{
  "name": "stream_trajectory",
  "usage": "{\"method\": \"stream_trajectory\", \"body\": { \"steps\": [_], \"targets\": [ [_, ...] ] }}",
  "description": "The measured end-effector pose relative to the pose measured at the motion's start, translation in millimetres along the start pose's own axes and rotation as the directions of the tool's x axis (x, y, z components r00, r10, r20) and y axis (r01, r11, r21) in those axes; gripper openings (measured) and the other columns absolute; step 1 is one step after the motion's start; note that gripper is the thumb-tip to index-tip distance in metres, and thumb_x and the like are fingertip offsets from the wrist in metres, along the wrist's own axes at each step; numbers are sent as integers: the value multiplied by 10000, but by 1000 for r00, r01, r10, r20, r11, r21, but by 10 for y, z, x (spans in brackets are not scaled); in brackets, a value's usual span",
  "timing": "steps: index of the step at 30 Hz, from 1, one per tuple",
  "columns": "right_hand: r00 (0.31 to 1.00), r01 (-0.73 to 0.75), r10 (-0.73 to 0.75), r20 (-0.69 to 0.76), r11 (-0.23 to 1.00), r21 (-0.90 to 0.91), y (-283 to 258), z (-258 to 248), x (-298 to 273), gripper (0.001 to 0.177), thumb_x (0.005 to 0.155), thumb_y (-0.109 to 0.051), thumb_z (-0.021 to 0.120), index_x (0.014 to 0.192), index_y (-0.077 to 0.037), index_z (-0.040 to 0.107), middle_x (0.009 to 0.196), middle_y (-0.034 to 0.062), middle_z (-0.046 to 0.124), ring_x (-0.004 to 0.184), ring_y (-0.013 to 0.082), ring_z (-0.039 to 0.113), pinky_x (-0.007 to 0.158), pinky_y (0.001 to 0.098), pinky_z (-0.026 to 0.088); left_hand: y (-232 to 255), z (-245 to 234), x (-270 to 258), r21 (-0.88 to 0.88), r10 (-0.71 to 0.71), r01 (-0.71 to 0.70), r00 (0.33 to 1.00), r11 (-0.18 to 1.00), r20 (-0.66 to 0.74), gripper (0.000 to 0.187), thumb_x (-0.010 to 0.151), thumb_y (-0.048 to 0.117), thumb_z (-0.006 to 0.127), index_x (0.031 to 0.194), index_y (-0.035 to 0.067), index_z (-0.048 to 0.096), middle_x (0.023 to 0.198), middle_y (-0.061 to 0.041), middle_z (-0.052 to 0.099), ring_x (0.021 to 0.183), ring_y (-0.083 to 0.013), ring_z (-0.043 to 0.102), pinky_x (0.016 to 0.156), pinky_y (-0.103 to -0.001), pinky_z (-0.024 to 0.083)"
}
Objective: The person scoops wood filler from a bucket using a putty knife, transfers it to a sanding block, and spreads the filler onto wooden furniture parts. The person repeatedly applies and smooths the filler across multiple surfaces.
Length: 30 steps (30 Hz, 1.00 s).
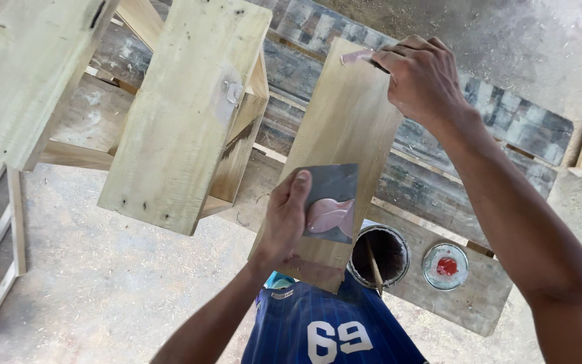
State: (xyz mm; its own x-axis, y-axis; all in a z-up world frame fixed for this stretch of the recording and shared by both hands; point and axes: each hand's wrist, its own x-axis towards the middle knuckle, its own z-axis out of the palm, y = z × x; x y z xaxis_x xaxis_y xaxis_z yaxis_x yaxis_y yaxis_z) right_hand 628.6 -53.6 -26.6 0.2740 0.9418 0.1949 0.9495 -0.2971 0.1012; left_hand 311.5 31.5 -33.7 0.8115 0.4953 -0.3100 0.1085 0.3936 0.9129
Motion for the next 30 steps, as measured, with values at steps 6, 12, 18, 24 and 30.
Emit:
{"method": "stream_trajectory", "body": {
  "steps": [6, 12, 18, 24, 30],
  "targets": [
    [999, 0, -2, -48, 1000, -31, -168, -292, -132, 249, 896, -163, 727, 1136, -111, 768, 1007, 66, 786, 929, 218, 712, 864, 395, 512, 1, -69, 279, 432, 249, -276, 961, 859, 119, 460, 1107, 391, 459, 1224, -28, 610, 960, -169, 700, 913, -226, 693, 805, -374, 536],
    [997, -28, 30, -71, 999, 24, -191, -257, -243, 302, 936, 3, 662, 1197, -115, 758, 1191, 41, 791, 1004, 211, 717, 870, 386, 509, 11, -124, 299, 428, 56, -139, 978, 893, 199, 478, 1102, 415, 433, 1104, -9, 653, 819, -201, 651, 769, -298, 638, 707, -406, 524],
    [980, -33, 24, -195, 999, -41, 6, -130, -466, 418, 850, 25, 659, 1249, -65, 744, 1252, 62, 780, 1140, 233, 713, 984, 384, 503, 5, -100, 326, 396, 143, -220, 967, 891, 213, 460, 1083, 414, 444, 1132, -1, 639, 804, -141, 670, 738, -206, 652, 684, -375, 533],
    [994, -64, 62, -93, 998, -26, 1, -9, -598, 369, 935, 65, 656, 1248, -114, 734, 1264, 50, 769, 1156, 240, 707, 962, 402, 493, -6, -148, 348, 412, 133, -213, 968, 886, 214, 457, 1079, 399, 438, 1069, -12, 639, 737, -146, 622, 666, -216, 609, 653, -383, 515],
    [966, -209, 209, 154, 978, -16, 52, -328, -533, 446, 912, 86, 582, 1268, -124, 751, 1181, 68, 779, 975, 236, 716, 758, 415, 529, 2, -192, 314, 391, 132, -181, 980, 902, 149, 456, 1085, 399, 431, 1085, -8, 637, 781, -107, 630, 708, -189, 620, 663, -355, 516]
  ]
}}
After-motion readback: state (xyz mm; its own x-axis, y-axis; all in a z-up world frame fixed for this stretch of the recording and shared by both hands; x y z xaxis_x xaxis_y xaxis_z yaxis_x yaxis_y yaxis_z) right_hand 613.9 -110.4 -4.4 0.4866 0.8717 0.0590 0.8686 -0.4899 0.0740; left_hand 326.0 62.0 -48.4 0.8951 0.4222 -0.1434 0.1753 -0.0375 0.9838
